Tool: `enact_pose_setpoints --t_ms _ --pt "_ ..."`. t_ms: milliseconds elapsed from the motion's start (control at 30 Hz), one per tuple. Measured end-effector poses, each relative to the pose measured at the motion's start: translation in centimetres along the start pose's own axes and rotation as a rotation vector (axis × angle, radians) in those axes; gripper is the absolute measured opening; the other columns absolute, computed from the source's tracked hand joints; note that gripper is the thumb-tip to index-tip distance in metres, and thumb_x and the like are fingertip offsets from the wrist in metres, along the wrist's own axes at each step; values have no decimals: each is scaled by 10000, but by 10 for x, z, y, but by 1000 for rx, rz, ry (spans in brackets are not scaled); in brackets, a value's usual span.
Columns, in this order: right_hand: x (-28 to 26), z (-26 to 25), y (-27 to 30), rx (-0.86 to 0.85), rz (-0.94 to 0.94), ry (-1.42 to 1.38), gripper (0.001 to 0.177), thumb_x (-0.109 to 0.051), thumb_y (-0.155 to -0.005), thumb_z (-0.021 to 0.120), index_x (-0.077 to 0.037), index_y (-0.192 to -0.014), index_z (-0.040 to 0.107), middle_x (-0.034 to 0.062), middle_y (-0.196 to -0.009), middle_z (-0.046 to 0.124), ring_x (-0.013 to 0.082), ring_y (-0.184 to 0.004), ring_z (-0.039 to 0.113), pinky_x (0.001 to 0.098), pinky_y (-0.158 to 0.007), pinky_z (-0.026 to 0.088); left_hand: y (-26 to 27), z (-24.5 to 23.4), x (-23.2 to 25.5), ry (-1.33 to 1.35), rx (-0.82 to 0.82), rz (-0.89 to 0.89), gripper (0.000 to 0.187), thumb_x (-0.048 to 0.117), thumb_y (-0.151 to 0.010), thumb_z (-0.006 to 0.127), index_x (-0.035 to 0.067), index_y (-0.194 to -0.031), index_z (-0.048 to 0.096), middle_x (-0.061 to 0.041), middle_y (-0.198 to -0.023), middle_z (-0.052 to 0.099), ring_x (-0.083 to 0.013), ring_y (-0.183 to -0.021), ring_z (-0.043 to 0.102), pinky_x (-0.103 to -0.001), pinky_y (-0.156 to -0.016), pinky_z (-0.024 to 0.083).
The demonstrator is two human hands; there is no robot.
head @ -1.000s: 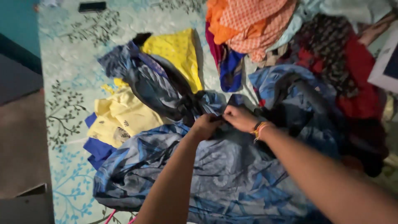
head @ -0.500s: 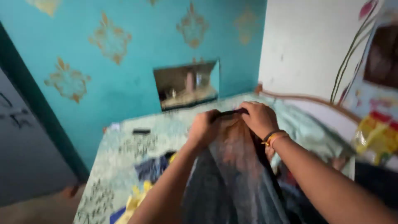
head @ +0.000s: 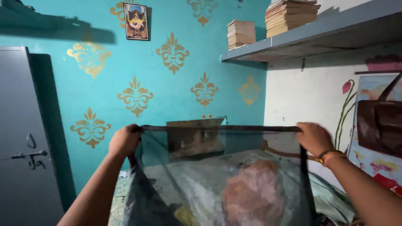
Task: The person takes a patterned cloth from a bed, gathers it together, and places it onto a pink plastic hanger before hanging the hanger inside a wardrobe.
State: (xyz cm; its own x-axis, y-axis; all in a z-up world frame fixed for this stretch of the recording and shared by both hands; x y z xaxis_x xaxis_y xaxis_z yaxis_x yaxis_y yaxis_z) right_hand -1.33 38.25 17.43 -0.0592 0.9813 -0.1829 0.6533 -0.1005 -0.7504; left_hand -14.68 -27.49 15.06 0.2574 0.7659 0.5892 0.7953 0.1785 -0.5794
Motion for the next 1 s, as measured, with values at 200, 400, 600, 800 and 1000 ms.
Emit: enact_pose_setpoints --t_ms 200,400,600,800,1000 --pt "-96 70 -1 -595 -233 -630 317 -235 -947 516 23 -920 698 46 -843 719 142 -795 613 335 -777 528 73 121 95 71 -774 431 1002 506 -650 890 109 -1483 499 -137 -1397 631 -265 -1295 586 -399 -1038 497" --pt "-174 70 29 -580 -394 -549 323 -262 -958 522 -3 -999 711 20 -830 710 137 -764 627 326 -735 527 196 176 205 724 -901 320 357 292 -949 694 -5 -1148 703 -59 -981 735 -135 -885 661 -317 -803 549" --pt "-128 60 74 -712 -57 -886 395 -314 -981 622 67 -980 729 34 -937 740 154 -928 670 337 -899 518 192 160 197 832 -762 202 322 272 -1024 615 -2 -1098 767 -55 -830 598 -139 -706 509 -302 -617 400" --pt "-133 50 90 -369 -180 -264 332 -276 -839 741 -71 -1100 748 143 -1038 757 300 -961 733 403 -845 567 194 146 216 641 -637 385 331 279 -1005 607 35 -1200 718 -63 -995 725 -131 -876 643 -295 -779 502" --pt "-119 45 96 -114 -131 -15 243 -153 -918 590 -213 -1112 723 187 -902 731 391 -874 706 471 -726 563 183 138 211 744 -704 458 351 240 -1004 588 19 -1266 665 -60 -1127 758 -111 -1018 674 -298 -906 535"
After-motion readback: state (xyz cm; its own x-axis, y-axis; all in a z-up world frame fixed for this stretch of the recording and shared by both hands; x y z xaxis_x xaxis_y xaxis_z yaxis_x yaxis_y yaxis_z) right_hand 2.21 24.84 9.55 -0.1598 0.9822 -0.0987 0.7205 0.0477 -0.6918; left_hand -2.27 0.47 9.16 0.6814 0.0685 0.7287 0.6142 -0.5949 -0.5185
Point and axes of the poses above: each hand's wrist, its own y-axis away from the middle knuckle, its own z-axis out of the palm, x = y × z, the point moved 4 cm from there along -y, towards the middle knuckle
